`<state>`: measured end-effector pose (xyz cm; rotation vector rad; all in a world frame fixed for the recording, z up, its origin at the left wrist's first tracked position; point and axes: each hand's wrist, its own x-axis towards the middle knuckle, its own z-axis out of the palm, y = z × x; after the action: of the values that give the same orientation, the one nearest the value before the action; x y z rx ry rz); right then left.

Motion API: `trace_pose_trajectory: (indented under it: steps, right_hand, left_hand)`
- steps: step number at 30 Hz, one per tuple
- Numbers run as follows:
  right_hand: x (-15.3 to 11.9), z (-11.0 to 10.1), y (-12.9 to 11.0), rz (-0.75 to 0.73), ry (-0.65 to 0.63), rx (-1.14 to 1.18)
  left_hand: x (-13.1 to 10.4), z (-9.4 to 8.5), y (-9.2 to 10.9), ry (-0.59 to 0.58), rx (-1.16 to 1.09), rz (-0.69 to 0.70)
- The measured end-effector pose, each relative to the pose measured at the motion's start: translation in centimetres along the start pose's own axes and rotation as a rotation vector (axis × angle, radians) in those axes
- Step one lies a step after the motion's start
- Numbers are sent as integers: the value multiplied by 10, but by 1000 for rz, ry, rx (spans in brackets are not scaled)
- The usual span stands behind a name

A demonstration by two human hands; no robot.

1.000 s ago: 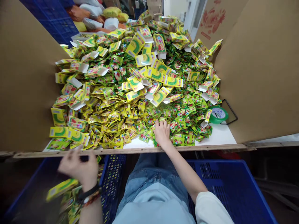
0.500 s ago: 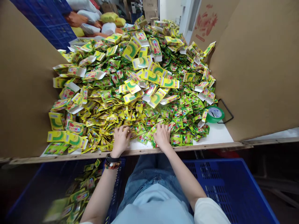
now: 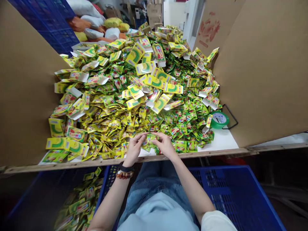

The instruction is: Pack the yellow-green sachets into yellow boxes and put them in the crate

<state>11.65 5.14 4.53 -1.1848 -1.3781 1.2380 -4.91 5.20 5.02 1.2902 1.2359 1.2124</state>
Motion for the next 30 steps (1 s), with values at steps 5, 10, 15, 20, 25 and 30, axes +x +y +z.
trace_pose_trajectory:
  steps: [5,10,15,20,25,30]
  right_hand:
    - [-3,-3,-6,76,5,127]
    - [-10,-13,-7,162,75,366]
    - [-22,-21,-2,149,197,398]
    - [-30,-23,0,124,243,412]
    - [-30,-34,1,33,381,322]
    - [-22,-32,-11,-96,493,253]
  left_hand:
    - [-10,7,-2,-10,-66,0]
    - [23,0,12,-33,193,158]
    - [114,-25,43,469,842,408]
    - [158,-36,58,270,1192,410]
    - [117,-45,50,397,1111,592]
    - [43,-26,27,293,1001,567]
